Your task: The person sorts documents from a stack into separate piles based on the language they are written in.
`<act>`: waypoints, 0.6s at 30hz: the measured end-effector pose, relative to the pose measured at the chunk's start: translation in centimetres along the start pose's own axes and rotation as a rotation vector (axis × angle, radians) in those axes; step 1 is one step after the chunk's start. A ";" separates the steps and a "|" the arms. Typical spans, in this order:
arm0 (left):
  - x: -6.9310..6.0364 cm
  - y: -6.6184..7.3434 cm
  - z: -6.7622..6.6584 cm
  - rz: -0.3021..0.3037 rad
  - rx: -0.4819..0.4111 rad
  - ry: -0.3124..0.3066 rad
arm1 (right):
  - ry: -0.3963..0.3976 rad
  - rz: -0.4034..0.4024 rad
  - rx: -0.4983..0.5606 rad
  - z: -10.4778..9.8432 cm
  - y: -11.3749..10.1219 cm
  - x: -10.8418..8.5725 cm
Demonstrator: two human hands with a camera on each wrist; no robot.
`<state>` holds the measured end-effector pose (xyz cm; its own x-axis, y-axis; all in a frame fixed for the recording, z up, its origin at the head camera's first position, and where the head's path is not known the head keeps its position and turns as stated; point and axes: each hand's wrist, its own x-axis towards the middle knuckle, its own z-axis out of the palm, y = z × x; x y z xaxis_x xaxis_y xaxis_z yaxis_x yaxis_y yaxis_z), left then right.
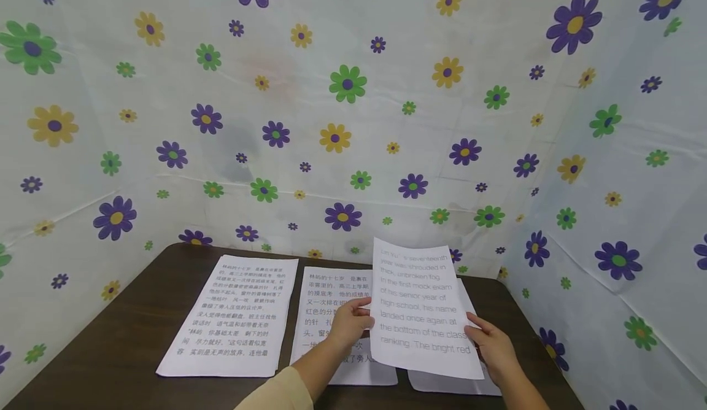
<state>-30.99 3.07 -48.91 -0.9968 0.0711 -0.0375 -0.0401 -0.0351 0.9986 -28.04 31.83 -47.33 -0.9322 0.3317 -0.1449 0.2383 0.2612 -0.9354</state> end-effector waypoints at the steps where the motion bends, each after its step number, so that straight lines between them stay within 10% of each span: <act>1: 0.0 -0.1 0.2 -0.002 -0.003 0.001 | 0.004 0.004 -0.005 -0.2 0.1 0.1; 18: -0.5 -1.5 4.2 -0.045 -0.006 0.023 | 0.036 0.043 -0.091 -2.9 2.8 1.2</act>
<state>-30.17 7.28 -50.19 -0.9953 0.0494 -0.0833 -0.0853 -0.0386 0.9956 -27.68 35.56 -49.23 -0.9105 0.3763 -0.1714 0.3036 0.3267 -0.8950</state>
